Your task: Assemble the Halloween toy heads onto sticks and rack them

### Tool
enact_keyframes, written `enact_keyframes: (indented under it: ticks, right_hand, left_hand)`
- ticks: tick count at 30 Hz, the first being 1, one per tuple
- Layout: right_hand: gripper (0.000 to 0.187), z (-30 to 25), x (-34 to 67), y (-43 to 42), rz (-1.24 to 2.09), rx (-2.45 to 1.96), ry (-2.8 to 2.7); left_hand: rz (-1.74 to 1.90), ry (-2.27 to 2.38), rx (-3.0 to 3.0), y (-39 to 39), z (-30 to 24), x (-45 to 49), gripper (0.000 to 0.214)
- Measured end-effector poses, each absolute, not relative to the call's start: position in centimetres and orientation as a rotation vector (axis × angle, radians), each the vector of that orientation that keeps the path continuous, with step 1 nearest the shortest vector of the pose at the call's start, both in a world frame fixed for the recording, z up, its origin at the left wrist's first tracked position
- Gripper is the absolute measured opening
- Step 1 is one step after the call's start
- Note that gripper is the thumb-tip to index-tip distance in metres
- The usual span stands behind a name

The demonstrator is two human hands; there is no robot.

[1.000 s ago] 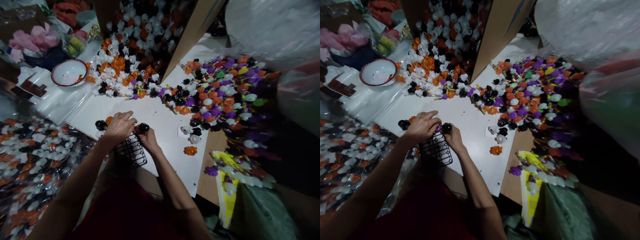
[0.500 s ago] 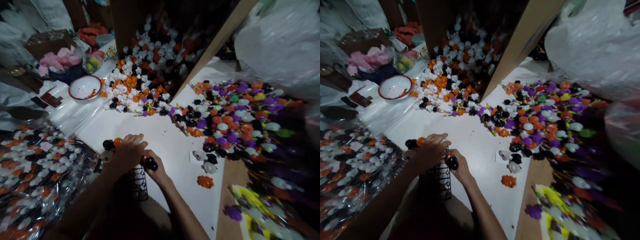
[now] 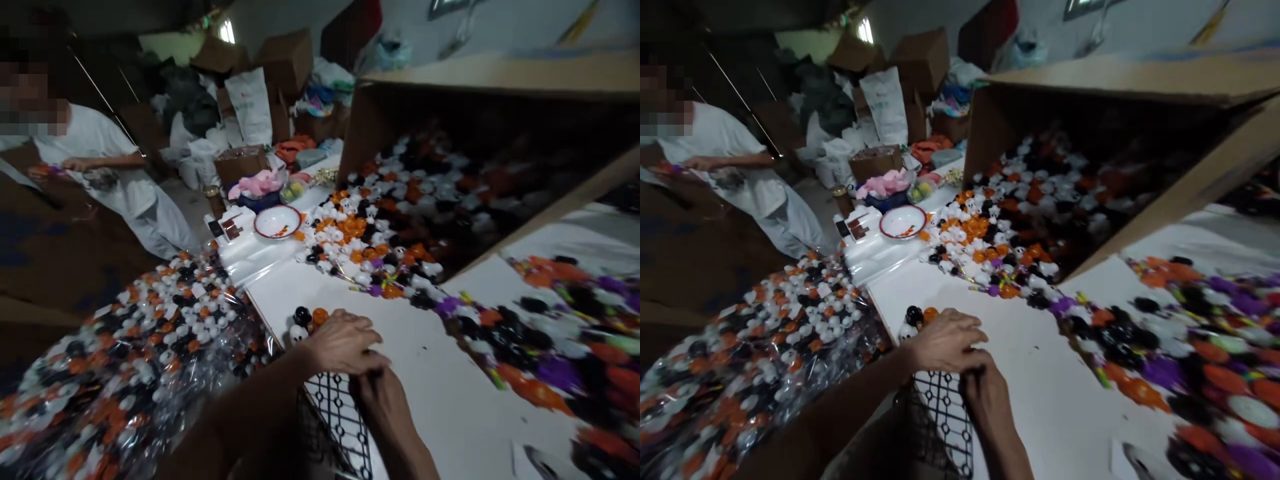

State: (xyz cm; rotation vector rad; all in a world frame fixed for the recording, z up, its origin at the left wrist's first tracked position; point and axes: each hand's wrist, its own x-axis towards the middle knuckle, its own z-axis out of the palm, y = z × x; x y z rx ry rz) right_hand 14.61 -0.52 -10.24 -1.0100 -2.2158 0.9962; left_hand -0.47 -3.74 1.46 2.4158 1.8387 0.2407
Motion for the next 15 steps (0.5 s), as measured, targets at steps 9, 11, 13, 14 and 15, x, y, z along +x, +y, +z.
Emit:
enact_keyframes:
  ticks: [9,11,13,14,15]
  right_hand:
    - [0.038,-11.0,16.3,-1.0,0.715,-1.193,-2.260]
    - [0.036,-10.6,16.7,0.3,0.732,-1.184,-2.279]
    - [0.030,-9.5,17.8,2.6,0.916,-1.077,-2.348]
    - [0.027,-8.6,18.2,4.1,1.029,-1.015,-2.399]
    - [0.023,-7.6,18.5,5.9,1.116,-0.966,-2.453]
  left_hand:
    - [0.112,1.759,2.571,-2.5,1.0,3.4,0.032]
    - [0.132,1.766,2.541,-1.6,0.3,3.5,0.030]
    - [0.135,1.796,2.503,-1.4,0.2,3.4,0.031]
    - [0.152,1.795,2.493,-1.6,0.4,3.2,0.034]
    - [0.189,1.777,2.492,-1.7,0.7,2.8,0.039]
